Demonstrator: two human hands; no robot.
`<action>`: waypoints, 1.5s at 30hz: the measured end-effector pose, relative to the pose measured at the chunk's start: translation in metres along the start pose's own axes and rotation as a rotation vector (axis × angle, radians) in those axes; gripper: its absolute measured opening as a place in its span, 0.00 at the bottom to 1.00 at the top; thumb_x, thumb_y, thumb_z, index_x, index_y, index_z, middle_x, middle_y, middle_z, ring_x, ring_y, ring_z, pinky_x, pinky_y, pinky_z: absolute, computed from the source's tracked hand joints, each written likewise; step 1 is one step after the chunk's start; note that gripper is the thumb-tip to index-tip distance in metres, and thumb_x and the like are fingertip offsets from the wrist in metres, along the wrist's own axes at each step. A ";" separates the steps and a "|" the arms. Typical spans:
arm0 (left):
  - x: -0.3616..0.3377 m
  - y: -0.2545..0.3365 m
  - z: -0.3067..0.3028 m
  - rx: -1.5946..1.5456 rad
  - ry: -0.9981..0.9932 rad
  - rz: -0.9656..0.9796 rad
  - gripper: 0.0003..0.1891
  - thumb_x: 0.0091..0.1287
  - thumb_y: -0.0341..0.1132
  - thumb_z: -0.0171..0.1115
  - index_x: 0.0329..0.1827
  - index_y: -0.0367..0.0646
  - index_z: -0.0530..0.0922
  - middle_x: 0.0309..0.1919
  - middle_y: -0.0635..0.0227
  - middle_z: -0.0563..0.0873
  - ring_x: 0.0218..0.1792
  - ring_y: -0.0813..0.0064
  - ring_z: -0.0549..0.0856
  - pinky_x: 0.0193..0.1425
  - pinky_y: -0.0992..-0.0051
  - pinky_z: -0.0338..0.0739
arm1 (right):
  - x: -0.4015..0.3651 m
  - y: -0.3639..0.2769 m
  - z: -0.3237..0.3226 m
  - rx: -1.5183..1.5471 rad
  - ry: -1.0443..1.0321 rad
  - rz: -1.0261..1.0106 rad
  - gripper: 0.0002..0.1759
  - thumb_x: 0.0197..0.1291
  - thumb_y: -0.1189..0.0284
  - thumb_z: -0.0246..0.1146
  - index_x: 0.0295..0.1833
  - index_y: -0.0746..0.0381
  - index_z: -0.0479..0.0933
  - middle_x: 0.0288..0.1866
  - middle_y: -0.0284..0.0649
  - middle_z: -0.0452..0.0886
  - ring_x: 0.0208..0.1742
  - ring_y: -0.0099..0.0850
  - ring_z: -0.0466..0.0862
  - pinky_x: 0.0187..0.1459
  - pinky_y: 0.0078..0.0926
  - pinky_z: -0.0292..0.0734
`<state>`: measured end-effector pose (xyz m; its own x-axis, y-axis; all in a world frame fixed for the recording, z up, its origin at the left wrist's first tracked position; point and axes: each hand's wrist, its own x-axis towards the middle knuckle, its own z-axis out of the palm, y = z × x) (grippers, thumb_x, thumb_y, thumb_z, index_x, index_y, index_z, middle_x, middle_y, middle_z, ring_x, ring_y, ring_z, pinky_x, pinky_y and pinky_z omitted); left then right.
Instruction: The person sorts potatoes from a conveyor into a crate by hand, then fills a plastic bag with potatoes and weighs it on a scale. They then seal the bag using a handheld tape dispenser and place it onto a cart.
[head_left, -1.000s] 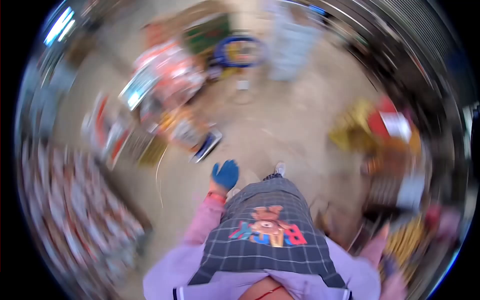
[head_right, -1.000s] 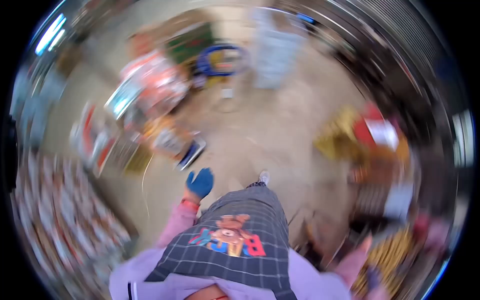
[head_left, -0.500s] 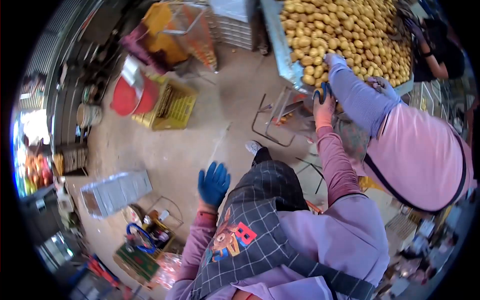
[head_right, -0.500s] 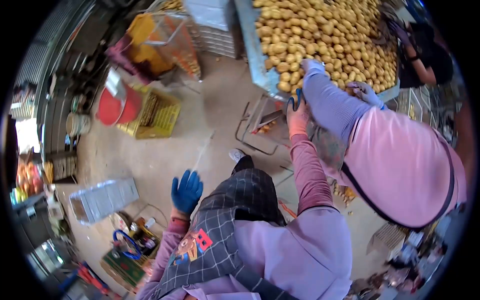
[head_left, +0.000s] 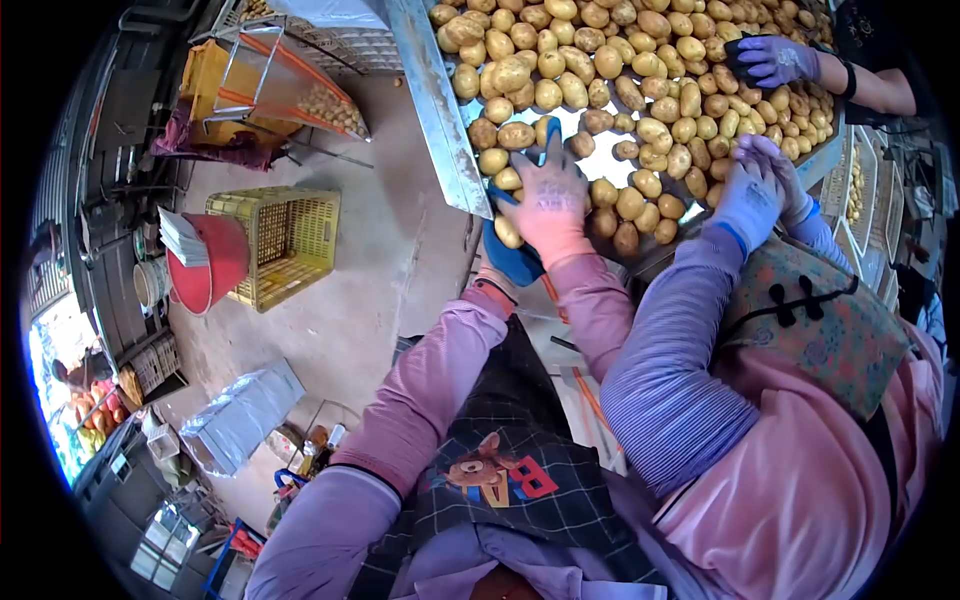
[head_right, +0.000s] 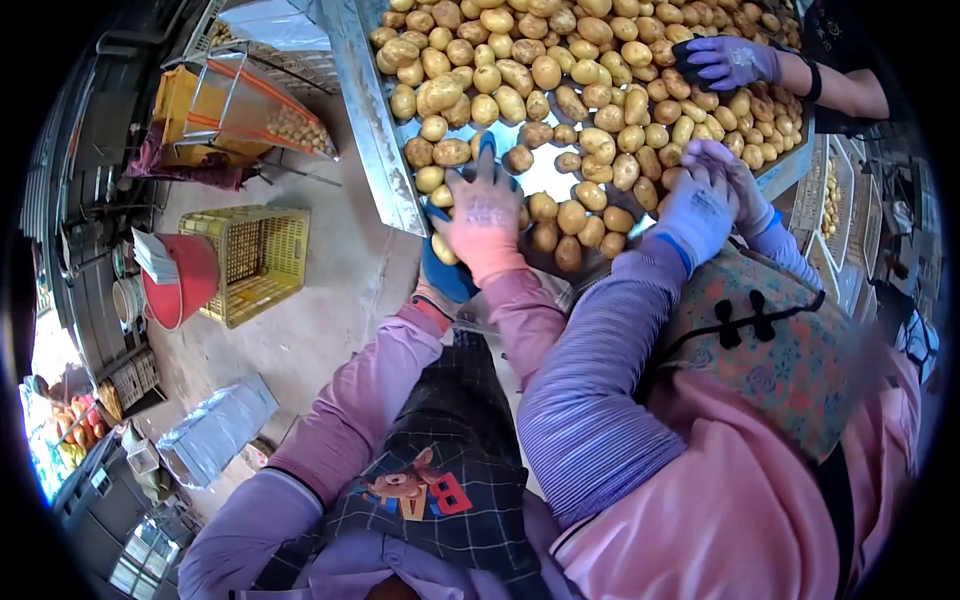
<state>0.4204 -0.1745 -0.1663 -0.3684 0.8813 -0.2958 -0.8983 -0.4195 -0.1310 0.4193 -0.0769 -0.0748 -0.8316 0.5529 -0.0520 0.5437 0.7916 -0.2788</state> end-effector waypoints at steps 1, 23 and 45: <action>-0.004 0.006 -0.005 -0.124 -0.191 -0.039 0.30 0.75 0.56 0.38 0.74 0.49 0.60 0.71 0.64 0.68 0.71 0.64 0.67 0.75 0.63 0.60 | 0.003 -0.006 -0.009 0.082 -0.060 0.077 0.30 0.45 0.51 0.73 0.56 0.48 0.79 0.66 0.47 0.66 0.61 0.48 0.72 0.54 0.45 0.75; -0.402 0.077 -0.007 1.571 0.446 1.081 0.36 0.52 0.28 0.76 0.64 0.46 0.67 0.57 0.67 0.78 0.57 0.73 0.79 0.62 0.69 0.77 | -0.235 -0.279 0.038 0.435 -0.303 -0.438 0.28 0.52 0.60 0.71 0.59 0.57 0.78 0.60 0.52 0.76 0.65 0.49 0.73 0.64 0.42 0.67; -1.299 -0.325 -0.283 0.000 2.484 1.580 0.32 0.48 0.33 0.78 0.59 0.42 0.76 0.48 0.68 0.86 0.46 0.75 0.85 0.53 0.75 0.80 | -1.315 -0.606 0.155 0.562 -2.157 -1.052 0.18 0.59 0.68 0.68 0.54 0.63 0.78 0.49 0.41 0.82 0.48 0.31 0.80 0.52 0.30 0.76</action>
<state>1.2590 -1.2442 -0.0075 0.3061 -0.9444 0.1197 -0.5619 -0.0777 0.8236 1.1659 -1.3241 0.0141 0.1904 -0.9701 -0.1504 0.2988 0.2032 -0.9324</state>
